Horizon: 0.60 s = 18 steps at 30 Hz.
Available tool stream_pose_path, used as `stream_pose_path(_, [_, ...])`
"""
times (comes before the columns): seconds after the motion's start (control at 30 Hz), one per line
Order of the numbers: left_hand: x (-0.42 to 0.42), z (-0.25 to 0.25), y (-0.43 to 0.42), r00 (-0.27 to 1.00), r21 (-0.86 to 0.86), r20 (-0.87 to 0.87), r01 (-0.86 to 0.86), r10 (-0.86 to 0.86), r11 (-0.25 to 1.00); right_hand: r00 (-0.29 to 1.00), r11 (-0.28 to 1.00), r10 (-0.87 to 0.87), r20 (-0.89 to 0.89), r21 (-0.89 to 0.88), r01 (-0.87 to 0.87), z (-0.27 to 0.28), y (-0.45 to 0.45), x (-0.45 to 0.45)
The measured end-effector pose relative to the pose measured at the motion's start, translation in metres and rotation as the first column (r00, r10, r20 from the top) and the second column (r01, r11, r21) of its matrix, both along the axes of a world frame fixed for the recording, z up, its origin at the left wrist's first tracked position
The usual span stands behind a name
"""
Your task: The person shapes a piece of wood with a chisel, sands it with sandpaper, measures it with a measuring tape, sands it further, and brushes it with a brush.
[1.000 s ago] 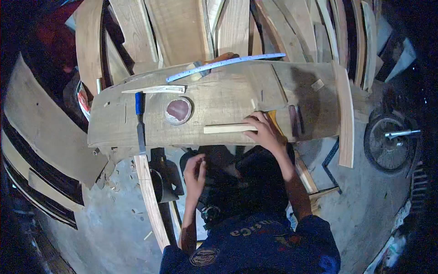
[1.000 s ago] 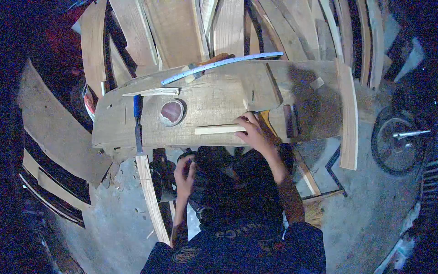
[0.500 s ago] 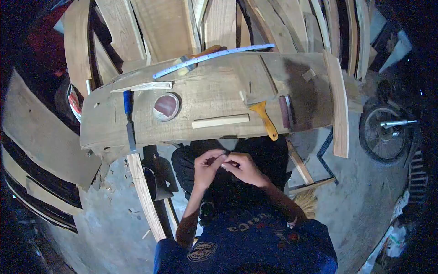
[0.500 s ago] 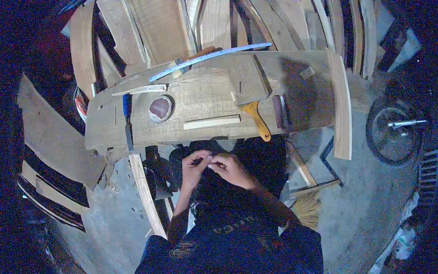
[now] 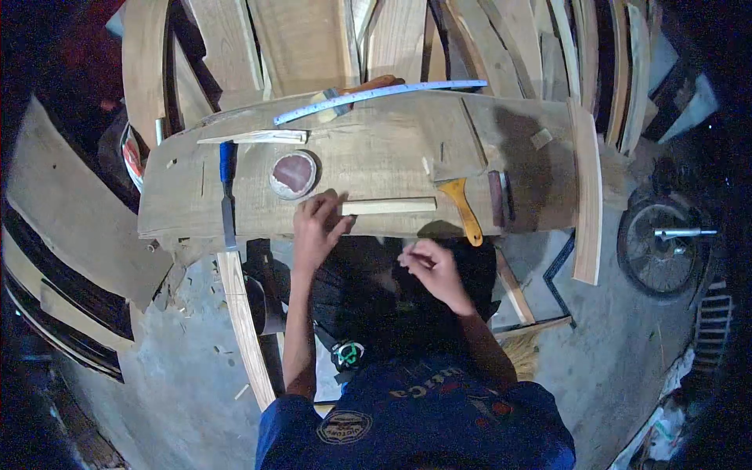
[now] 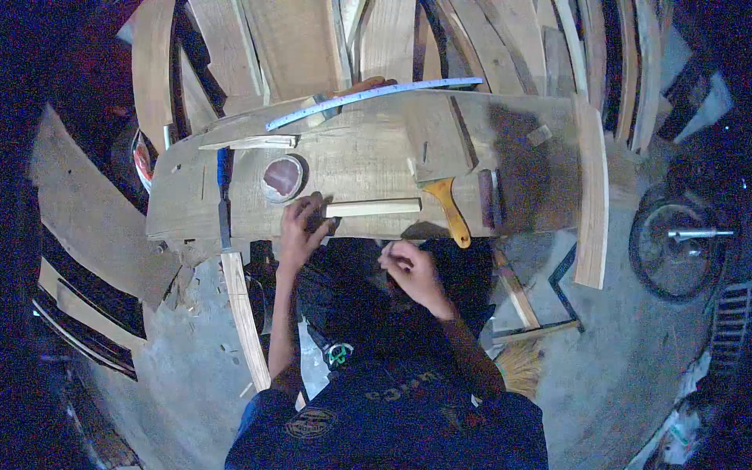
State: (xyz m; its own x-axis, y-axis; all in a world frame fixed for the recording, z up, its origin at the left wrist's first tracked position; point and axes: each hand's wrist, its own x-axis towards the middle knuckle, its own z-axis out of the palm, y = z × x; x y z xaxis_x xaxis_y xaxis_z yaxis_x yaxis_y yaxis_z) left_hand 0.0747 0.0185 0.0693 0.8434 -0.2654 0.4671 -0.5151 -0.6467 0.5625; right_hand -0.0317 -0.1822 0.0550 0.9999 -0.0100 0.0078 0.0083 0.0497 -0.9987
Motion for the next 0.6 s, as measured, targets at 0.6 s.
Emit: stream_pose_path(0.6, [-0.01, -0.017, 0.008, 0.999, -0.093, -0.01, 0.036, -0.037, 0.995, 0.974, 0.975, -0.089, 0.209, -0.182, 0.128, -0.002, 0.025, 0.079])
